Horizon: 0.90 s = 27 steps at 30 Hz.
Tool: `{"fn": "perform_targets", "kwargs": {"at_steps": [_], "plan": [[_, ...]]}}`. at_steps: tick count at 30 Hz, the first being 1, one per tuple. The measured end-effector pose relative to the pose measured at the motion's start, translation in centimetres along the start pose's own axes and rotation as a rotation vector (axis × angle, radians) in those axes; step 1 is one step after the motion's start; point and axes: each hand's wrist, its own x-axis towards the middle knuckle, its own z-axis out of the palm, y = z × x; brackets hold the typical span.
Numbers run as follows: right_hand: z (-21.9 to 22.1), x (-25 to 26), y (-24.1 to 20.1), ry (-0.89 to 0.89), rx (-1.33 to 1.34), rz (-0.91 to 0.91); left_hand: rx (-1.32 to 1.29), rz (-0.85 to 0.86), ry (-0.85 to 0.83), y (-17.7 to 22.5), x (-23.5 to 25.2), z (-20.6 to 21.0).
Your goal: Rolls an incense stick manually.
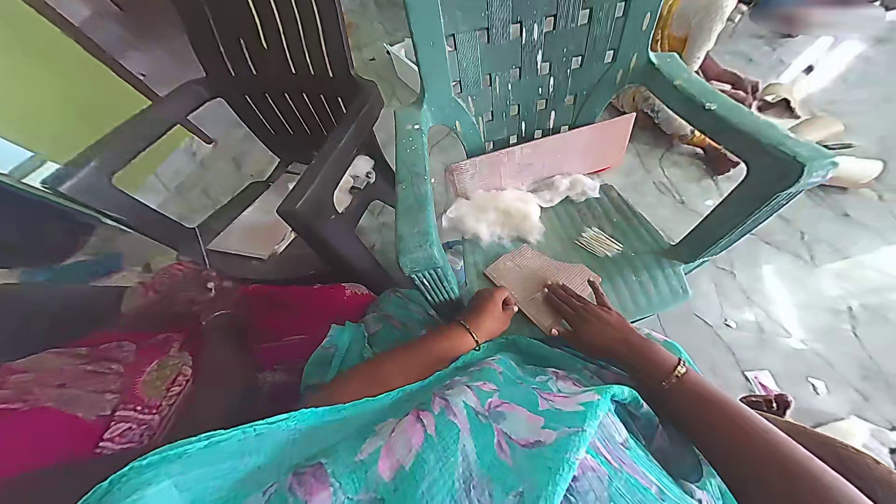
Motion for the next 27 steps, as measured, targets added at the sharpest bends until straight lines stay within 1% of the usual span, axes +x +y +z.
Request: {"fn": "perform_targets", "kwargs": {"at_steps": [2,3,6,9,12,15,18,22,27], "plan": [[0.1,-1.6,0.2,-0.021,-0.01,-0.01,-0.008,0.033,-0.031,0.0,-0.4,0.3],[0.1,-2.2,0.4,0.005,-0.003,-0.02,-0.015,0.047,-0.034,0.0,-0.5,0.4],[0.1,-2.4,1.4,0.196,0.067,-0.028,-0.054,0.069,0.033,-0.1,-0.5,0.4],[-0.9,-0.3,1.6,0.234,0.063,0.052,-0.076,0.041,0.12,-0.3,-0.2,0.2],[-1.1,3.3,1.2,0.281,0.058,0.013,-0.029,0.003,0.159,-0.3,0.3,-0.2],[-1.3,6.5,0.3,0.257,0.024,-0.051,0.012,-0.013,0.165,-0.4,0.8,-0.2],[-1.1,7.5,-0.1,0.199,-0.002,-0.073,0.038,-0.026,0.145,-0.5,1.0,-0.1],[-0.9,4.9,-0.2,0.054,-0.029,-0.048,0.036,-0.019,0.122,-0.5,0.7,0.2],[0.0,0.0,0.1,-0.032,-0.057,-0.061,0.037,0.037,0.042,0.4,-0.5,0.6]]}}
